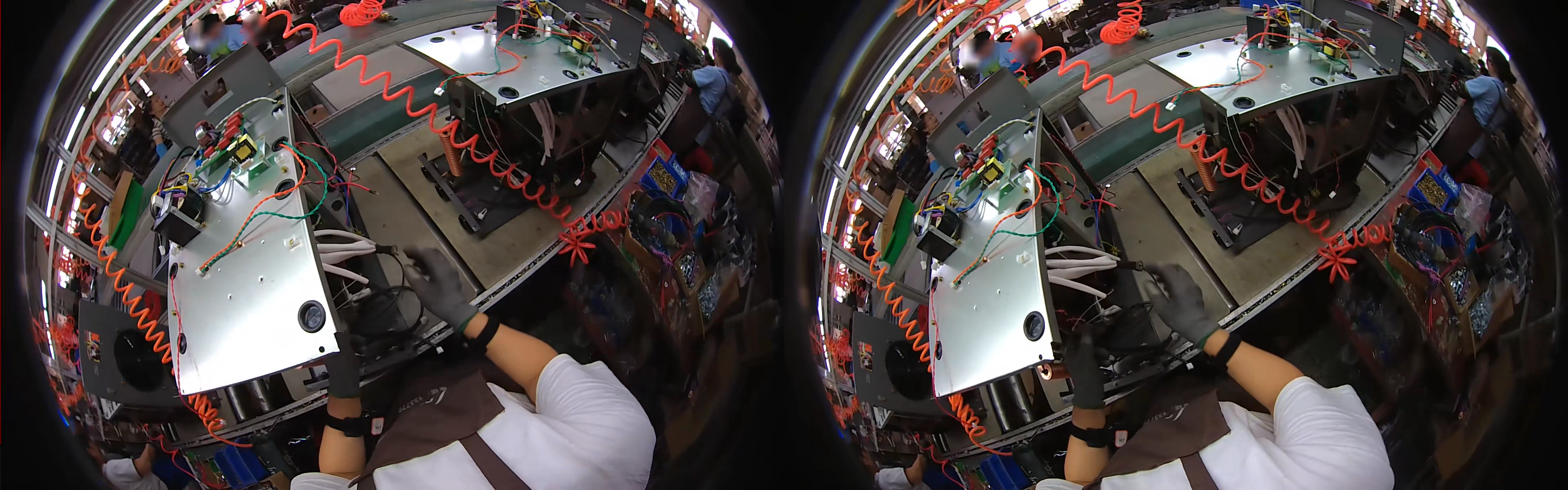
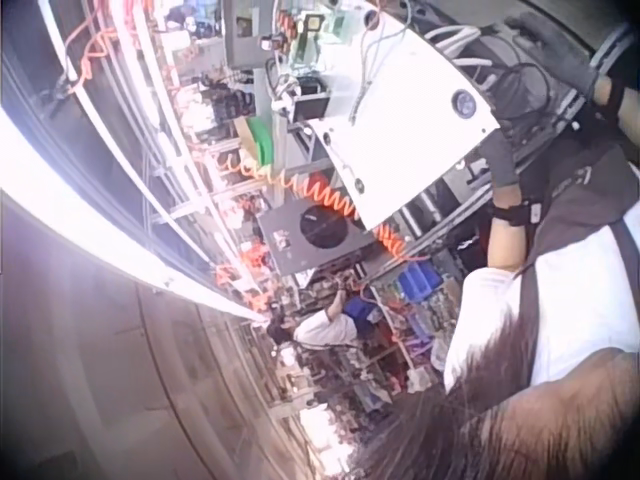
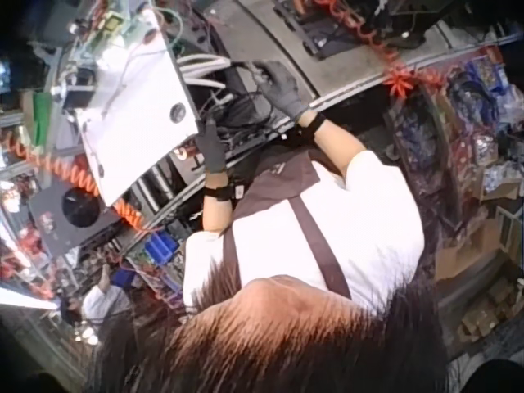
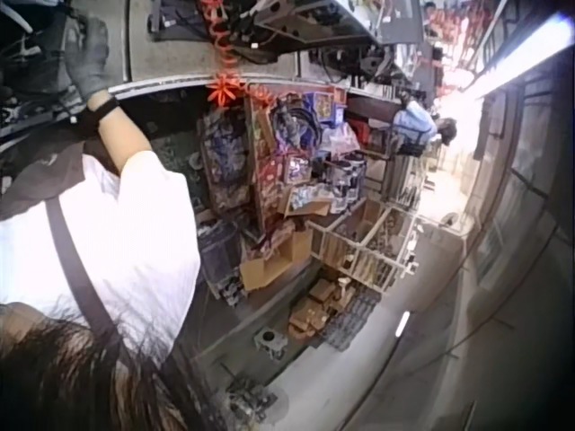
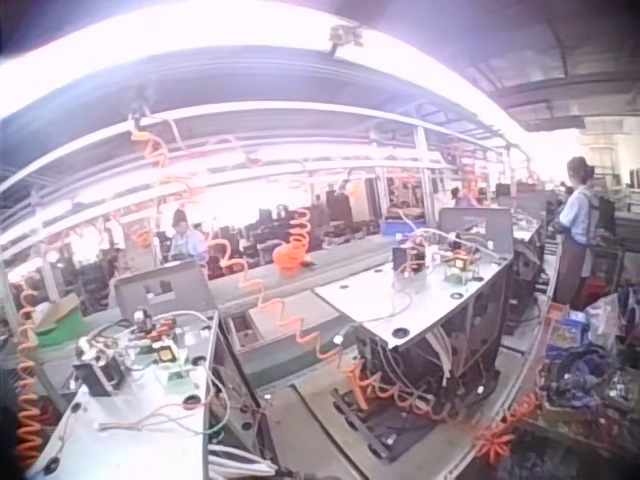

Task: Assembling and wiring components inside electrical control cabinets on a factory assembly line.

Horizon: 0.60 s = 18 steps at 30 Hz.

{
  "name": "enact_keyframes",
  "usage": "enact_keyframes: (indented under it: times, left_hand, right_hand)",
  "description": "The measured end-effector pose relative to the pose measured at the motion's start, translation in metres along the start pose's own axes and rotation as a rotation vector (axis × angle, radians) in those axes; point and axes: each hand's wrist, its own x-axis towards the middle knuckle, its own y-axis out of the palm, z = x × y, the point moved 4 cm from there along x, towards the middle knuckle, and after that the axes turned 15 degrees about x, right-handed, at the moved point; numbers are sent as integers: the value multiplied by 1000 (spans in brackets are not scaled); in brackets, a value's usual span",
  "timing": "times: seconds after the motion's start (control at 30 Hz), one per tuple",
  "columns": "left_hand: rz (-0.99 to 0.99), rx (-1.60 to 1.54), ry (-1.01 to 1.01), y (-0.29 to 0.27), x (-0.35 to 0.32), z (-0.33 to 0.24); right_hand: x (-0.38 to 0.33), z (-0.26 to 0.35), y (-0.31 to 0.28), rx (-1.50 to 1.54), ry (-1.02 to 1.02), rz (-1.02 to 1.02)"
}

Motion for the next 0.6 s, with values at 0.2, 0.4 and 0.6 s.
enact_keyframes:
  times: [0.2, 0.4, 0.6]
  left_hand:
    - [135, -23, -53, -8, 3, 45]
    - [-1, 212, 113, -30, -27, 27]
    - [-240, 498, 394, -32, -41, -7]
  right_hand:
    - [30, 30, 26, -222, -358, 100]
    - [-21, 13, 31, 52, 89, 462]
    - [-29, -28, 32, 536, 410, 617]
